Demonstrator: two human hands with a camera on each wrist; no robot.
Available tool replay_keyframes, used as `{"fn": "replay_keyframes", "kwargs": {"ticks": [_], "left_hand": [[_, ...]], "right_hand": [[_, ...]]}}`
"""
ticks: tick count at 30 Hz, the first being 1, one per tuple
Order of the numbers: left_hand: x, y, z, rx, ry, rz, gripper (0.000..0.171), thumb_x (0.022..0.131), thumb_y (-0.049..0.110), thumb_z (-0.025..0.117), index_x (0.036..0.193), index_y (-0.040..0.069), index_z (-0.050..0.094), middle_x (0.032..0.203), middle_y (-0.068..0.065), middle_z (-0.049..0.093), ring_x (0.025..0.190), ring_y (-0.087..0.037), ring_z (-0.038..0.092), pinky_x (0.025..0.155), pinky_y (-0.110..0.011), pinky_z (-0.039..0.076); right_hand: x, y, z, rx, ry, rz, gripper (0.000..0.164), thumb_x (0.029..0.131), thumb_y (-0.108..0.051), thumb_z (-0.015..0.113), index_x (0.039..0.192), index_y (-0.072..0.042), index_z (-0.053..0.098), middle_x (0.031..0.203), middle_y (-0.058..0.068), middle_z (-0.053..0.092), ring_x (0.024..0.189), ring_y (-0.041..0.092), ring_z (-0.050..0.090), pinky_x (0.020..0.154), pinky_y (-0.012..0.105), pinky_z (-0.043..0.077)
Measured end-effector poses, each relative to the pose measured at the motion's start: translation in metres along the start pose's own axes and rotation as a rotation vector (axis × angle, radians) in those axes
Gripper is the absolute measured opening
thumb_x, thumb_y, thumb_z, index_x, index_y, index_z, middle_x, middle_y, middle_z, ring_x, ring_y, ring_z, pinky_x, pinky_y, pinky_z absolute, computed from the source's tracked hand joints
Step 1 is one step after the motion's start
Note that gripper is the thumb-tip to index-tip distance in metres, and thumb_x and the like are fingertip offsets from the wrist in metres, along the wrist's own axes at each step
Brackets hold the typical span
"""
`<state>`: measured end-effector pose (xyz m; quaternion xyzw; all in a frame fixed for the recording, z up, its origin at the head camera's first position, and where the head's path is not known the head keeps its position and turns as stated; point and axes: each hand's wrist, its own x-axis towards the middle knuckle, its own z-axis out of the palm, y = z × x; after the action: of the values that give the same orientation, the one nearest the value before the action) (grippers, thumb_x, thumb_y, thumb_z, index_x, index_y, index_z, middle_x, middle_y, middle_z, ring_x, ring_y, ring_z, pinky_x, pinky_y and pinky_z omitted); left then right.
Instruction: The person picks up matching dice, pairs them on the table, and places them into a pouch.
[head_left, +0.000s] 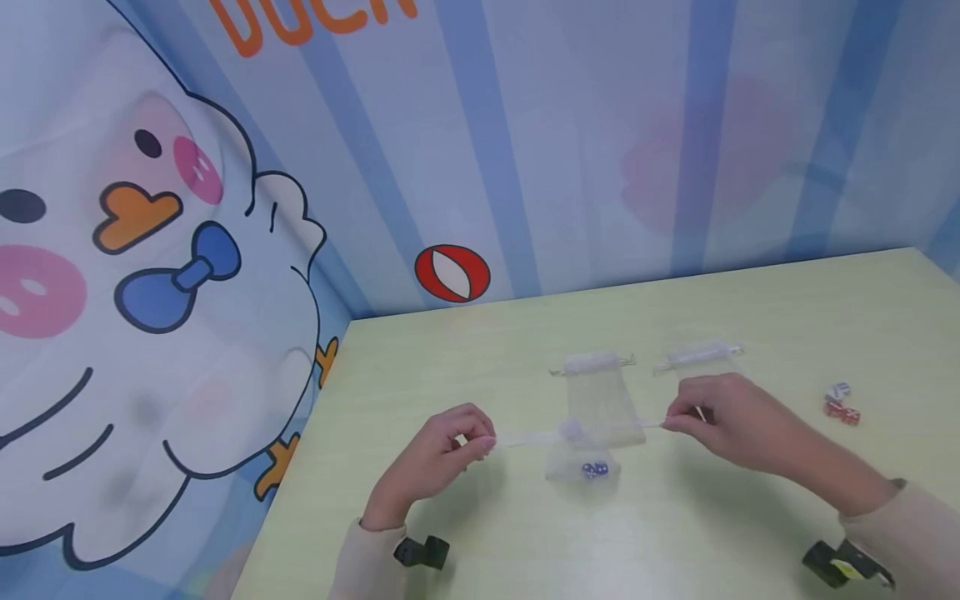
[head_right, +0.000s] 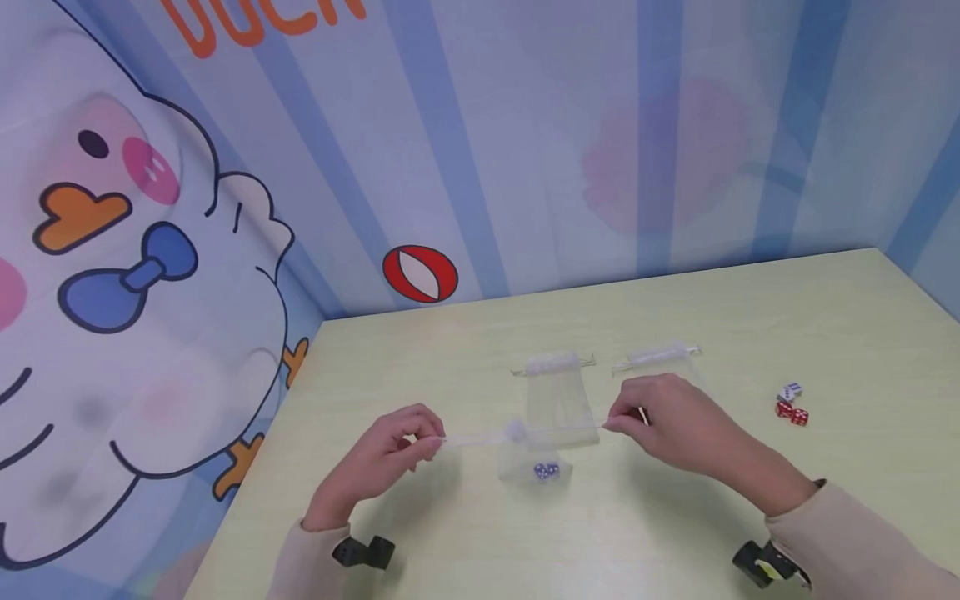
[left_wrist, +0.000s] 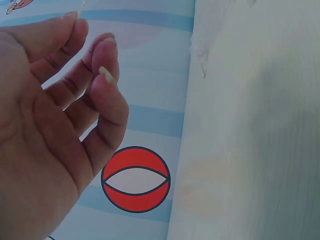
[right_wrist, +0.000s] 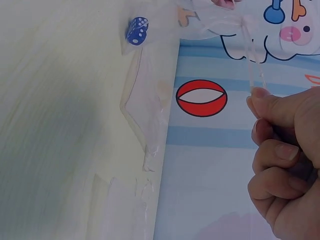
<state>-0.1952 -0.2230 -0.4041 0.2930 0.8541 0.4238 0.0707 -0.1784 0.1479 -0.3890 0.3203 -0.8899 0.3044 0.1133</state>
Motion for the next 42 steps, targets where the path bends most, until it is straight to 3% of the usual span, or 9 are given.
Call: {"fn": "replay_keyframes", "kwargs": {"ticks": [9, 18, 20, 25, 28, 30, 36, 39, 42], "left_hand": [[-0.001, -0.001, -0.002, 0.011, 0.022, -0.002, 0.017, 0.090, 0.026, 0.057, 0.075, 0.022, 0.060, 0.091, 0.006, 0.057, 0.077, -0.013, 0.053, 0.057, -0.028, 0.048], [0.012, 0.000, 0.012, -0.095, 0.088, -0.001, 0.009, 0.089, 0.026, 0.059, 0.084, 0.018, 0.060, 0.085, 0.002, 0.057, 0.075, -0.017, 0.053, 0.059, -0.031, 0.046], [0.015, -0.002, 0.018, -0.081, 0.063, -0.011, 0.010, 0.087, 0.030, 0.061, 0.093, 0.022, 0.060, 0.089, 0.001, 0.058, 0.075, -0.014, 0.054, 0.060, -0.030, 0.046], [0.021, -0.006, 0.039, -0.008, -0.107, 0.012, 0.051, 0.079, 0.037, 0.069, 0.124, 0.027, 0.048, 0.108, -0.004, 0.056, 0.064, -0.010, 0.055, 0.058, -0.025, 0.047], [0.021, -0.001, 0.052, 0.071, -0.215, 0.044, 0.066, 0.075, 0.038, 0.073, 0.132, 0.026, 0.041, 0.115, -0.001, 0.052, 0.058, -0.007, 0.052, 0.059, -0.021, 0.047], [0.020, 0.004, 0.060, 0.158, -0.249, 0.068, 0.071, 0.072, 0.040, 0.074, 0.133, 0.027, 0.040, 0.118, 0.004, 0.050, 0.061, -0.004, 0.051, 0.061, -0.019, 0.045], [0.019, 0.024, 0.085, 0.403, -0.224, 0.171, 0.073, 0.072, 0.054, 0.068, 0.134, 0.030, 0.038, 0.123, 0.013, 0.041, 0.081, 0.000, 0.051, 0.066, -0.011, 0.041], [0.026, 0.033, 0.093, 0.431, -0.233, 0.215, 0.065, 0.079, 0.052, 0.062, 0.135, 0.028, 0.038, 0.126, 0.015, 0.039, 0.081, 0.002, 0.051, 0.066, -0.010, 0.040], [0.039, 0.039, 0.098, 0.399, -0.286, 0.219, 0.051, 0.089, 0.041, 0.053, 0.136, 0.026, 0.038, 0.131, 0.017, 0.038, 0.100, 0.005, 0.047, 0.080, -0.013, 0.040]], "right_hand": [[-0.001, 0.000, 0.001, 0.021, 0.021, -0.034, 0.016, 0.081, -0.013, 0.068, 0.074, -0.027, 0.064, 0.067, -0.021, 0.048, 0.053, -0.003, 0.038, 0.048, 0.018, 0.037], [-0.003, 0.000, 0.004, 0.022, 0.027, -0.008, 0.016, 0.080, -0.012, 0.069, 0.076, -0.027, 0.064, 0.066, -0.019, 0.049, 0.052, -0.002, 0.039, 0.048, 0.018, 0.037], [-0.003, 0.000, 0.005, 0.031, 0.033, -0.012, 0.017, 0.080, -0.012, 0.069, 0.076, -0.028, 0.064, 0.066, -0.019, 0.049, 0.052, -0.002, 0.039, 0.047, 0.018, 0.037], [-0.002, -0.003, 0.011, 0.062, 0.030, -0.013, 0.016, 0.080, -0.012, 0.069, 0.076, -0.027, 0.064, 0.066, -0.020, 0.048, 0.051, -0.002, 0.039, 0.047, 0.018, 0.037], [0.000, -0.005, 0.016, 0.076, 0.012, -0.018, 0.014, 0.081, -0.014, 0.068, 0.077, -0.026, 0.065, 0.067, -0.020, 0.048, 0.052, -0.002, 0.039, 0.047, 0.018, 0.037], [0.002, -0.007, 0.018, 0.079, 0.006, -0.021, 0.013, 0.081, -0.015, 0.068, 0.077, -0.027, 0.065, 0.067, -0.020, 0.048, 0.053, -0.002, 0.040, 0.048, 0.018, 0.038], [0.005, -0.011, 0.019, 0.080, 0.017, -0.050, 0.014, 0.080, -0.014, 0.069, 0.076, -0.026, 0.065, 0.066, -0.021, 0.047, 0.053, -0.003, 0.040, 0.048, 0.018, 0.037], [0.007, -0.012, 0.019, 0.085, 0.035, -0.082, 0.015, 0.080, -0.012, 0.069, 0.076, -0.026, 0.065, 0.066, -0.021, 0.047, 0.053, -0.003, 0.039, 0.048, 0.017, 0.037], [0.008, -0.012, 0.018, 0.097, 0.047, -0.106, 0.015, 0.079, -0.011, 0.070, 0.077, -0.025, 0.065, 0.067, -0.021, 0.048, 0.052, -0.003, 0.039, 0.047, 0.017, 0.036]]}}
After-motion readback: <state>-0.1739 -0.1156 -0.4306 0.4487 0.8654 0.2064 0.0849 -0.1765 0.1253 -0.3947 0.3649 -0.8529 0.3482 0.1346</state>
